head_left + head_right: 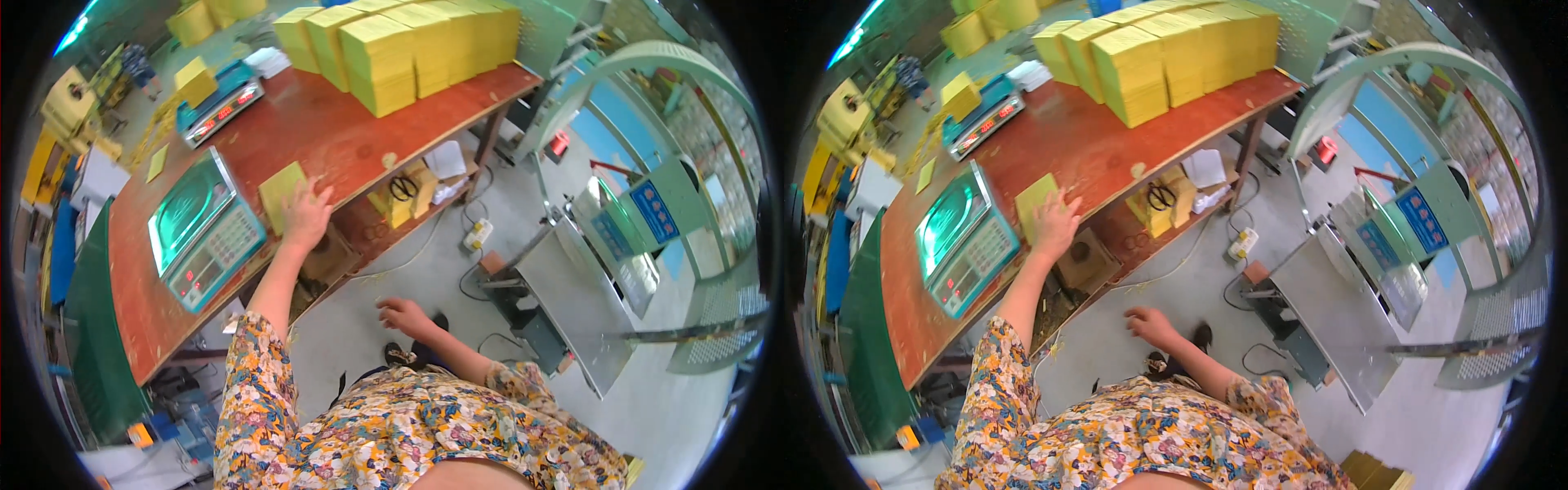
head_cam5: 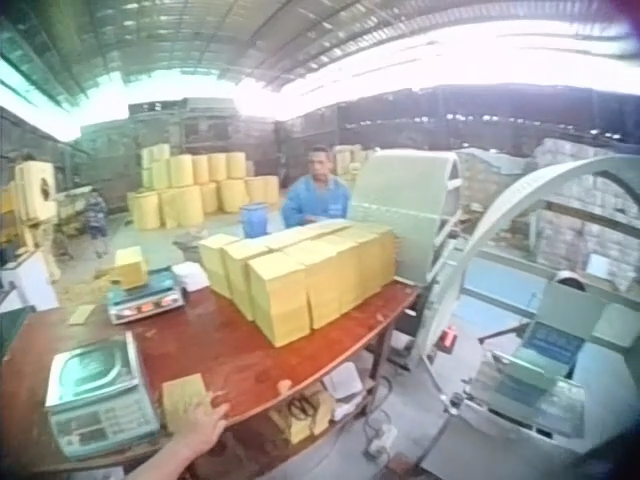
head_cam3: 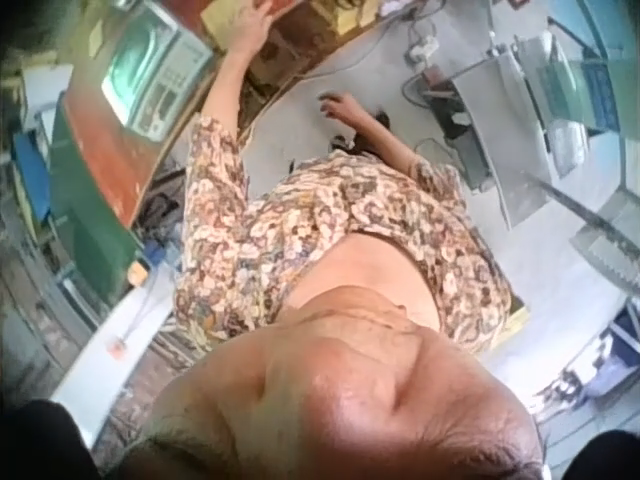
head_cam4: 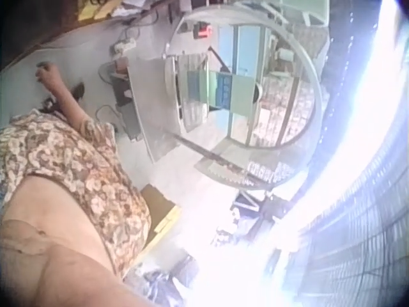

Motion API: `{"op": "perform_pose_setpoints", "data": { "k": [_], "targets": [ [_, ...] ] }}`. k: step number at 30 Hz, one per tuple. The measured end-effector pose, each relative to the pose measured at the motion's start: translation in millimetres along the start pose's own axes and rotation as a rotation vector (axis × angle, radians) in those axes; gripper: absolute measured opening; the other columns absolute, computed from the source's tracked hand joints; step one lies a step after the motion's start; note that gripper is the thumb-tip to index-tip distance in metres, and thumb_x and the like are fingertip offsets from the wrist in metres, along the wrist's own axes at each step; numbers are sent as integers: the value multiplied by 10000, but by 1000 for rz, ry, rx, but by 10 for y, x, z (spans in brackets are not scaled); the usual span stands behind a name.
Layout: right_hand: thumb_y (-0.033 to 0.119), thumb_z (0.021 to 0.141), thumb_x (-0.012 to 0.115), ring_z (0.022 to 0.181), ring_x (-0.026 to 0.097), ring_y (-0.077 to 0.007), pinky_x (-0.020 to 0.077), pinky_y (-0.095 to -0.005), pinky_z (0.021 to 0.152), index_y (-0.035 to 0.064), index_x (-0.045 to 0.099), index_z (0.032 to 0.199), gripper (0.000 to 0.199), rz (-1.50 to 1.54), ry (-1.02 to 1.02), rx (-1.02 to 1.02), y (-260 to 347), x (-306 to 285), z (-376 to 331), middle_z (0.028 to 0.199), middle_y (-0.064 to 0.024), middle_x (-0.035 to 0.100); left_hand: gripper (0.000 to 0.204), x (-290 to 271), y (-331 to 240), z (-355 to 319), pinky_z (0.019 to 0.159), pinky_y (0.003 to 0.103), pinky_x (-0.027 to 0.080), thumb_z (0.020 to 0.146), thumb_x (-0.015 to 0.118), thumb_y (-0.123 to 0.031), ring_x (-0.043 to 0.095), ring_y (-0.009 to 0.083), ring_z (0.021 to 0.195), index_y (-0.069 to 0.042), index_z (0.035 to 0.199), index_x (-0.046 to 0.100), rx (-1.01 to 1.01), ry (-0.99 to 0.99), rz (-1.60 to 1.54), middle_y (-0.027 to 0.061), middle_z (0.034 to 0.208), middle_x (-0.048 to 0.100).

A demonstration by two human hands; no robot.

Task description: The recorder weighs stacks of yellow paper on a digital scale and then uses a banding machine to secure them with rubber bands or ties.

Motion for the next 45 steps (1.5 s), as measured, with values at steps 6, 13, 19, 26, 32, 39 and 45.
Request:
{"op": "perform_pose_setpoints", "data": {
  "k": [6, 13, 19, 26, 32, 39, 45],
  "targets": [
    [146, 901, 543, 739, 670, -165, 539, -294, 680, 7, 646, 1180, 328, 61, 106, 110, 141, -469, 359, 916, -89, 692, 458, 375, 268, 140, 1095, 640, 276, 967, 541, -311, 351, 351, 1398, -208, 1411, 508, -192, 4, 32, 97, 1513, 411],
    [161, 936, 533, 678, 654, -180, 534, -301, 605, -6, 602, 1239, 354, 193, -421, 80, 112, -2624, 1966, 921, -111, 693, 441, 46, -699, 506, 1101, 529, 352, 925, 577, -158, 439, 385, 1330, -21, 1340, 518, 173, -197, -272, 212, 1410, 483],
    [175, 908, 577, 660, 619, -224, 501, -337, 509, 137, 473, 1348, 454, 311, -438, 199, 50, -3739, 3117, 987, -66, 608, 199, 87, -1502, 717, 849, 399, 548, 778, 704, -58, 631, 324, 1058, -7, 968, 674, 103, -53, -656, 157, 1177, 648],
    [363, 900, 608, 963, 666, -263, 521, -395, 835, 112, 593, 1263, 442, -439, -605, -219, 256, -4286, 3850, 1114, -125, 695, 117, 166, -1016, 196, 711, 400, 545, 835, 673, -77, 656, 305, 811, -32, 942, 672, -388, 105, -502, 113, 913, 673],
    [380, 889, 598, 999, 668, -290, 525, -410, 841, 114, 618, 1237, 438, -534, -899, -335, 360, -4431, 4279, 1110, -141, 699, 110, 834, -1093, -111, 719, 380, 555, 842, 667, -73, 674, 305, 799, -47, 944, 699, -395, 309, -751, 123, 907, 695],
    [417, 873, 569, 1075, 643, -362, 524, -451, 868, 104, 668, 1172, 444, -97, -965, -358, -35, -5299, 4584, 1142, -183, 680, 111, 1245, -955, 278, 735, 383, 537, 875, 619, -12, 677, 314, 808, -23, 963, 687, -392, 459, -862, 151, 908, 694],
    [192, 704, 800, 1014, 674, -347, 522, -435, 879, 104, 721, 1059, 374, -312, -951, 5, 584, -4559, 4398, 1036, -160, 720, 146, 1261, -623, 42, 795, 337, 527, 943, 606, -95, 679, 209, 851, -16, 1037, 685, -695, 558, -827, 114, 978, 721]
  ]
}}
Point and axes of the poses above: each hand's wrist, its own z-axis towards the middle knuckle, its own x-axis out of the palm, y = z × x, the point moved 4 cm from there along z, towards the middle knuckle
